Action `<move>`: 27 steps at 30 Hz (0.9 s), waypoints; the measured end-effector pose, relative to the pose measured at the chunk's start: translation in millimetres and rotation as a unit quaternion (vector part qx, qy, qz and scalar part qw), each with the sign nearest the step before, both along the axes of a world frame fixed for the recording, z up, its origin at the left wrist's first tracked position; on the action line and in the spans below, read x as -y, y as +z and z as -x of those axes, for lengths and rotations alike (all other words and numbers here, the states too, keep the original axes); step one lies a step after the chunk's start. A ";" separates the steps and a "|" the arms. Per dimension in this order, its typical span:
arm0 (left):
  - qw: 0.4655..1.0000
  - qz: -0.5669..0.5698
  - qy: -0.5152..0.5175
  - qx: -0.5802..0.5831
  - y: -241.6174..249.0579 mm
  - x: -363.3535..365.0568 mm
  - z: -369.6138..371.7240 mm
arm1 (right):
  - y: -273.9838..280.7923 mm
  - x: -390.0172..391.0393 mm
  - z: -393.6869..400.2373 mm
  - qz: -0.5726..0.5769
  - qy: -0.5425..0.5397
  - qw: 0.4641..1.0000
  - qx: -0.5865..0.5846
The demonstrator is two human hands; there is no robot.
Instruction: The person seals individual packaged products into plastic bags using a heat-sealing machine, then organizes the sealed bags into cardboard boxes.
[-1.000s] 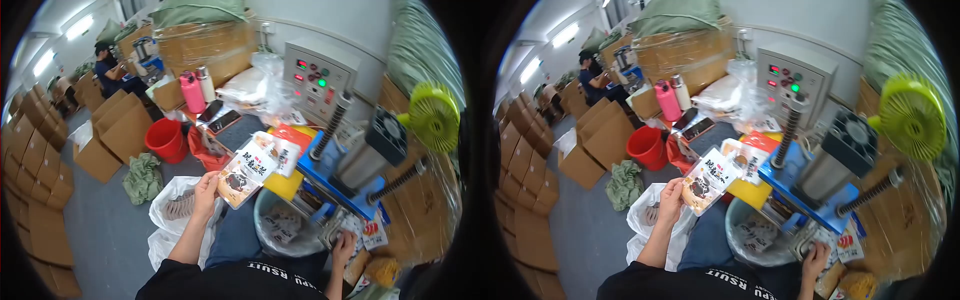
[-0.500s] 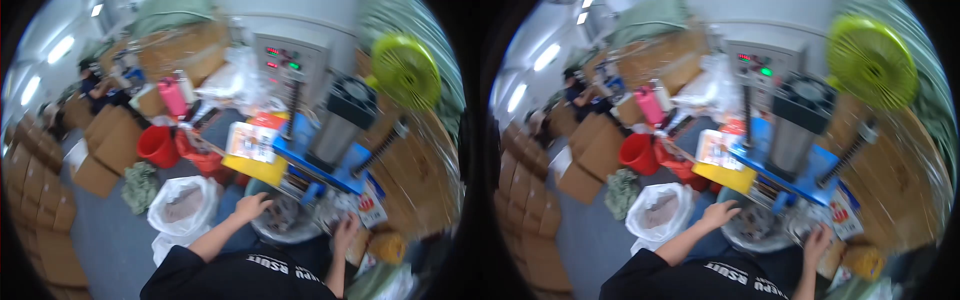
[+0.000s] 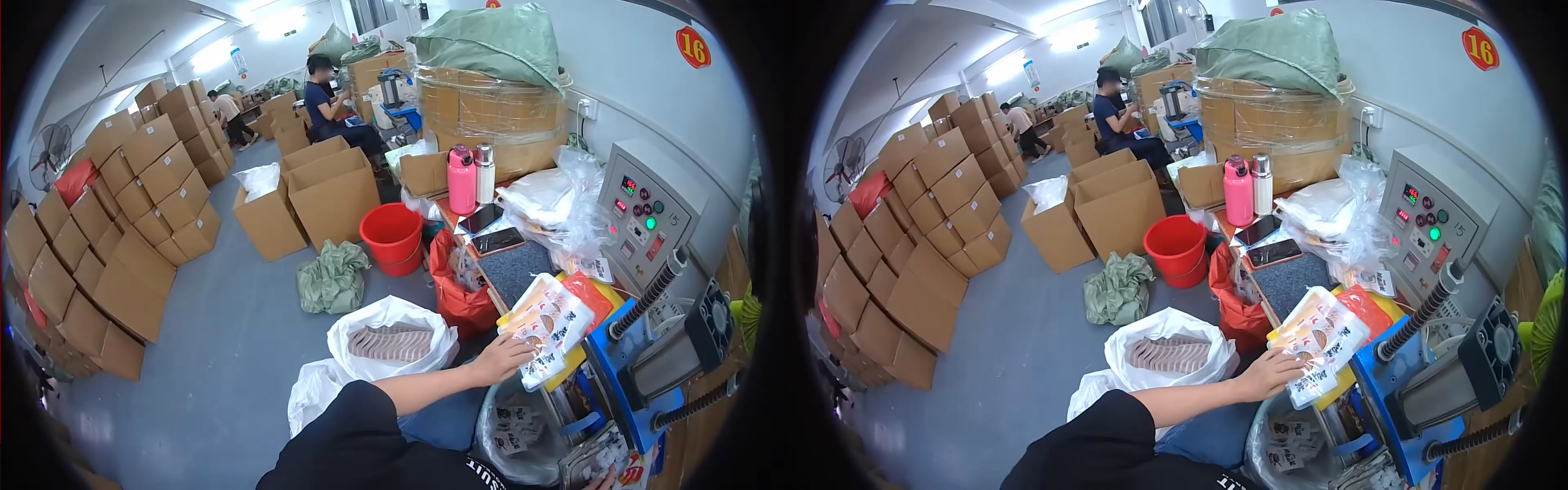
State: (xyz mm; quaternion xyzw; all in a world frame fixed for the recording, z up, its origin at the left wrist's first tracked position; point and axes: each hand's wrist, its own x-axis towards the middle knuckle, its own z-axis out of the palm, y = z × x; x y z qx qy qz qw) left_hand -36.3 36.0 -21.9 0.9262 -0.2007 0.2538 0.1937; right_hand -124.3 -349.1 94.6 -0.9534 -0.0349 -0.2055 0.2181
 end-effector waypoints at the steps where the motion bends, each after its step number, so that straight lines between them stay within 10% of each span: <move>1: 0.998 0.069 -0.011 0.009 13.3 3.4 -5.9 | -13.0 11.0 -0.9 0.028 -0.018 0.999 -0.021; 3: 0.997 0.072 0.001 -0.009 25.3 4.8 -20.0 | -26.7 19.7 -7.6 0.055 -0.038 0.997 -0.044; 7: 0.983 0.156 0.090 -0.047 43.4 24.9 -28.0 | -71.0 18.4 -16.1 -0.548 -0.116 0.827 -0.040; 8: 0.980 0.192 0.053 -0.026 53.3 33.0 -18.9 | -69.3 39.3 -20.3 -0.639 0.008 0.762 -0.106; 14: 0.962 0.245 -0.017 -0.118 76.3 82.2 34.6 | -29.1 -13.1 4.2 -0.532 0.141 0.808 -0.208; 19: 0.950 0.146 0.075 0.267 125.7 38.6 5.0 | -22.6 -8.3 -3.7 -0.526 0.178 0.802 -0.221; 27: 0.997 0.038 -0.018 -0.061 52.2 13.4 -23.9 | -45.9 -27.3 10.2 -0.584 0.120 0.764 -0.246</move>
